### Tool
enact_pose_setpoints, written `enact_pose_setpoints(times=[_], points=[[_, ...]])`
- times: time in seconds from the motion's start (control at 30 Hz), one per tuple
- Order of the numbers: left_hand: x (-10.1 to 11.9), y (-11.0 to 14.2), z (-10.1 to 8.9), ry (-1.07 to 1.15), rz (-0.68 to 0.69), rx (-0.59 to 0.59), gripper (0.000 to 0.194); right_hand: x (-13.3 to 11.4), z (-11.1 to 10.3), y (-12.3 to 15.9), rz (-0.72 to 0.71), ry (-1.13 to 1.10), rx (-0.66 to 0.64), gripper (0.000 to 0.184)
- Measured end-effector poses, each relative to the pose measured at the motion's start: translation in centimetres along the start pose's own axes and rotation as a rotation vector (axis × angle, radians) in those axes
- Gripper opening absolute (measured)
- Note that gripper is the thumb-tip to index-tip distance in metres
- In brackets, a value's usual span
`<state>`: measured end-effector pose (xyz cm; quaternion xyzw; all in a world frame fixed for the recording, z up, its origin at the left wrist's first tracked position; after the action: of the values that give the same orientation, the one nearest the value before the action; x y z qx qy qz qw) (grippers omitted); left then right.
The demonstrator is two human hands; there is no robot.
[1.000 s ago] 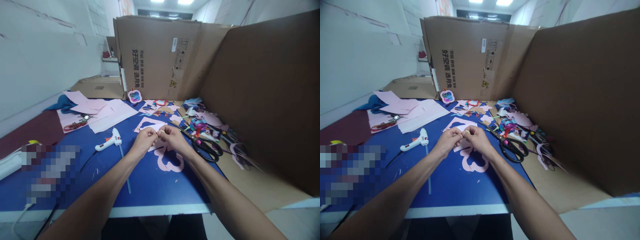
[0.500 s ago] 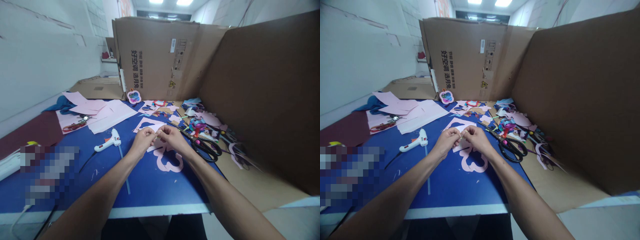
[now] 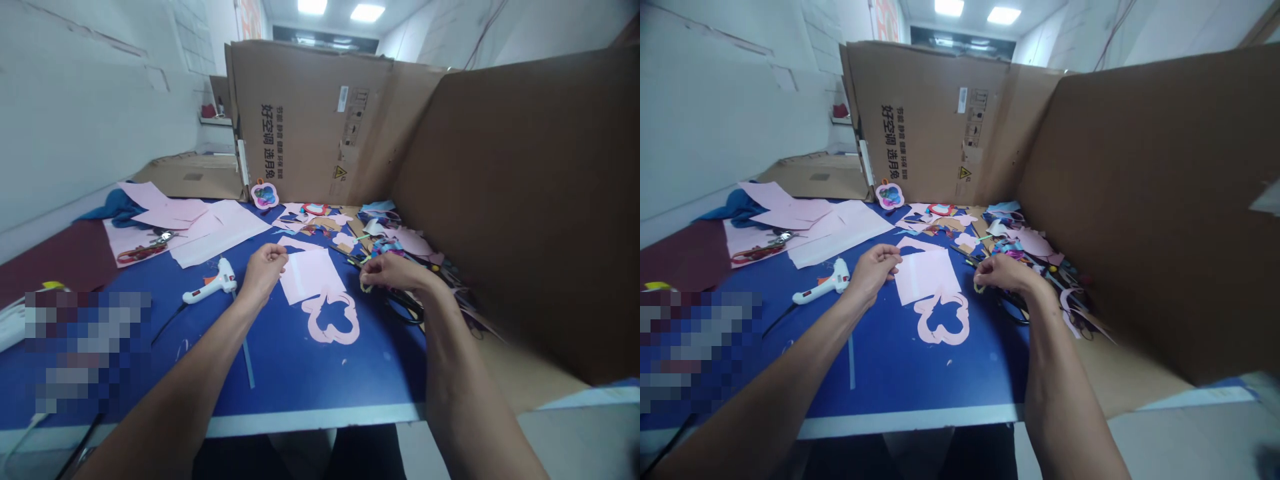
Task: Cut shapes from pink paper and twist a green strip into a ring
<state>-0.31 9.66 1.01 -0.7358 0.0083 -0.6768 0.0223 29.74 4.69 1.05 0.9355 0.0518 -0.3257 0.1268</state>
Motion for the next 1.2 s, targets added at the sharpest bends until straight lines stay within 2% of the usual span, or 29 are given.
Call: enact_pose_setpoints(times=[0.07,0.1,0.2,0.27,0.33,0.4,0.5,0.63,0.73,0.87,1.0,1.2], points=[[-0.1,-0.3,-0.1,-0.032,0.023,-0.002,0.016,0.0,0.0,-0.2,-0.005,0.011,0.016,0.025],[-0.1,-0.4,-0.2,-0.060,0.043,0.000,0.015,0.3,-0.4,-0.3,0.027,0.052,0.071,0.027],[0.3,-0.6,-0.2,-0.250,0.143,-0.004,0.013,1.7,-3.4,-0.3,0.180,0.235,0.351,0.028],[0.5,-0.4,0.6,-0.447,0.211,-0.063,0.015,1.8,-4.9,-0.3,0.233,0.322,0.483,0.026],[0.4,0.1,1.9,-0.619,0.271,-0.144,0.020,1.2,-5.7,-1.1,0.242,0.390,0.519,0.025],[0.2,0.7,3.0,-0.732,0.308,-0.216,0.023,0.2,-5.8,-2.5,0.250,0.472,0.486,0.026],[-0.4,1.5,3.9,-0.847,0.307,-0.278,0.025,-1.0,-5.0,-5.1,0.258,0.584,0.357,0.027],[-0.4,2.0,4.1,-0.909,0.314,-0.288,0.023,-1.3,-3.6,-8.0,0.235,0.627,0.197,0.018],[-0.2,2.1,4.1,-0.922,0.322,-0.288,0.022,-0.8,-3.2,-9.2,0.223,0.659,0.127,0.014],[0.0,2.2,4.1,-0.944,0.336,-0.279,0.021,-0.3,-3.3,-9.6,0.211,0.687,0.077,0.006],[0.2,2.3,4.1,-0.957,0.350,-0.278,0.021,-0.6,-3.3,-9.3,0.193,0.691,0.035,0.011],[0.2,2.5,4.2,-0.954,0.353,-0.274,0.021,-1.6,-3.5,-8.5,0.119,0.696,0.094,0.007]])
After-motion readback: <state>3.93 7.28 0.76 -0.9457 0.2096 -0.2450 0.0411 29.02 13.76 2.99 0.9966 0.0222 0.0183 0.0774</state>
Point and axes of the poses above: each hand's wrist, its own y-axis away from the middle knuckle, its own z-axis out of the palm, x = y × z, the point moved 10 cm from there along -y, towards the middle knuckle
